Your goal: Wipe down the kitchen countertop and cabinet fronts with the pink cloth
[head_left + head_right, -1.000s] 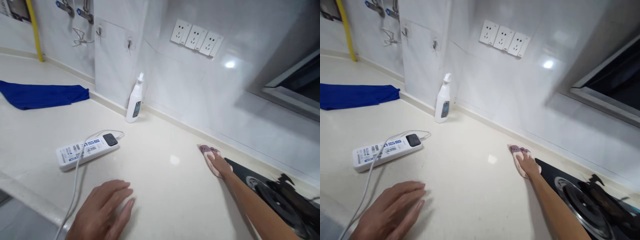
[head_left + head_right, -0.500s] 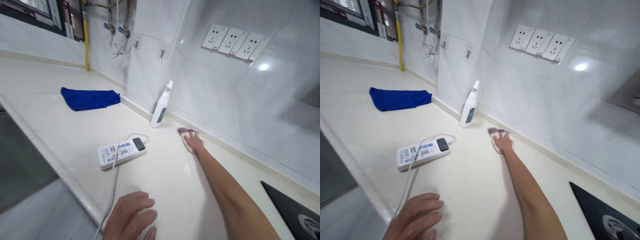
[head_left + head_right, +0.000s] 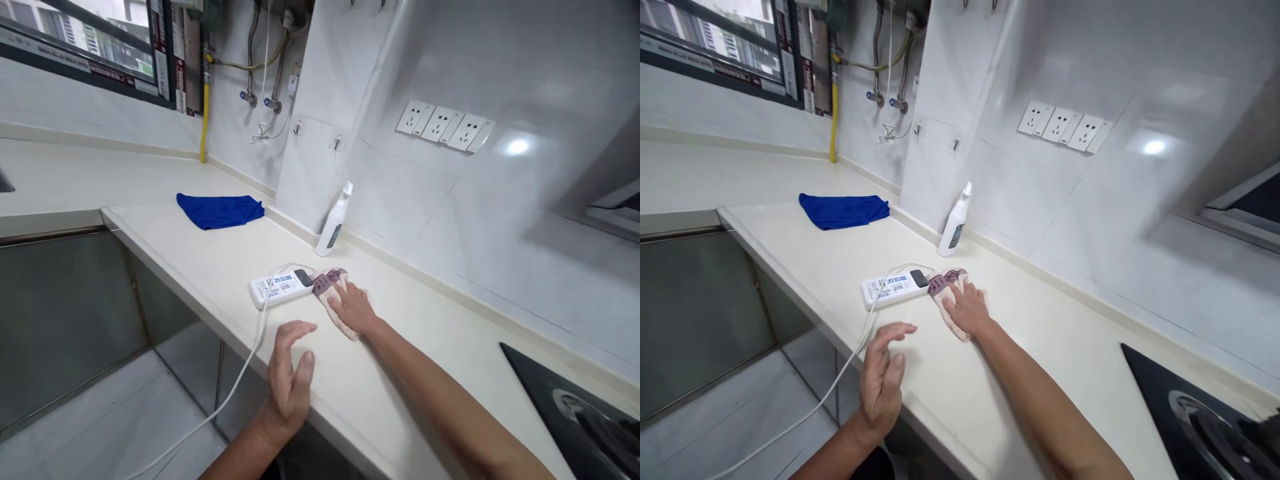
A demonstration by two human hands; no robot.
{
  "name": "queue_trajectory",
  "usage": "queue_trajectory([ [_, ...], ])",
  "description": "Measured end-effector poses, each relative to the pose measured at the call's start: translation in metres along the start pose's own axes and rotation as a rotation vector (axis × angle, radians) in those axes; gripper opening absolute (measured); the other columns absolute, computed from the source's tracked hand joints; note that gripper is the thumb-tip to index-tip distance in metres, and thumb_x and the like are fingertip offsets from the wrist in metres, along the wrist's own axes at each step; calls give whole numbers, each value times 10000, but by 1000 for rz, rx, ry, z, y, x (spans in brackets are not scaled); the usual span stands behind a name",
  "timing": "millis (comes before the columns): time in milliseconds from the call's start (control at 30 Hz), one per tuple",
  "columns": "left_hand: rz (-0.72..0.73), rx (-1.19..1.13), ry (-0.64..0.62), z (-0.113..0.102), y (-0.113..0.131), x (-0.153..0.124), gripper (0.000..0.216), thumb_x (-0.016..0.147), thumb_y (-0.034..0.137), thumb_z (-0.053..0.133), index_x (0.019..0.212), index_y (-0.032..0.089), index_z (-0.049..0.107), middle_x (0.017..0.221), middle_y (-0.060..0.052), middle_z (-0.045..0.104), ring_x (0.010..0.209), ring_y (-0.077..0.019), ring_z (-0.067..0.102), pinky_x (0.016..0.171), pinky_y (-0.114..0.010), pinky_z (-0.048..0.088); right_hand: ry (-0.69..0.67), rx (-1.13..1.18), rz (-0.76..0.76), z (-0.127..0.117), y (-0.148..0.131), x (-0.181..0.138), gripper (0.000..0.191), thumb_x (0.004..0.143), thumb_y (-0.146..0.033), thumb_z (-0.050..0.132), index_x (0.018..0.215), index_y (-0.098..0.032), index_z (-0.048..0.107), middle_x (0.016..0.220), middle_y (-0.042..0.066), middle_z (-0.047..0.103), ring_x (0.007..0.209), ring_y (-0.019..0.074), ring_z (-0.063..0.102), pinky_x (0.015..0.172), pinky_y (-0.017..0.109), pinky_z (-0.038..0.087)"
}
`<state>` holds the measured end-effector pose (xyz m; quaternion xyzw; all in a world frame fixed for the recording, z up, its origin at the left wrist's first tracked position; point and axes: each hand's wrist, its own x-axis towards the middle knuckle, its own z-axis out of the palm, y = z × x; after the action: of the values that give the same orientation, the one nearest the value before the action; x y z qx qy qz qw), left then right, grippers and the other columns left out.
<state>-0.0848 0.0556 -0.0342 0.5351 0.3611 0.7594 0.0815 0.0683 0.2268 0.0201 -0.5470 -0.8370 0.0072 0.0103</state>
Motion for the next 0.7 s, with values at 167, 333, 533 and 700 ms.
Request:
queue_trajectory([
  [167, -313, -131, 110, -8, 12, 10, 293, 1044, 458, 497, 1189, 244, 635, 1199, -99, 694, 1089, -238, 644, 933, -386, 525, 7, 48, 24, 0, -23, -51, 637, 1094, -552, 307, 1658, -256, 338, 1697, 194, 330, 1559, 375, 306, 1223, 583, 237],
  [333, -382, -175, 124, -19, 19, 21, 306, 1002, 511, 529, 1089, 235, 628, 1201, -97, 703, 1214, -257, 636, 1048, -404, 508, -62, 93, -3, -6, -60, -78, 670, 1079, -577, 332, 1672, -267, 312, 1749, 168, 247, 1602, 392, 209, 1236, 655, 189],
  [533, -332, -83, 30, -19, 24, 18, 362, 1007, 537, 504, 1104, 226, 662, 1181, -90, 710, 1188, -259, 661, 1077, -406, 516, -109, 196, -200, -13, -117, -107, 691, 1057, -585, 414, 1671, -293, 292, 1783, 172, 109, 1618, 427, 163, 1233, 728, 119],
  [700, -202, 34, -116, -21, 26, 14, 334, 1037, 492, 498, 1093, 217, 678, 1194, -94, 699, 1224, -259, 644, 1161, -445, 468, 28, 245, -296, -7, -104, -154, 643, 1057, -588, 446, 1624, -291, 383, 1761, 152, 225, 1599, 393, 241, 1260, 661, 173],
])
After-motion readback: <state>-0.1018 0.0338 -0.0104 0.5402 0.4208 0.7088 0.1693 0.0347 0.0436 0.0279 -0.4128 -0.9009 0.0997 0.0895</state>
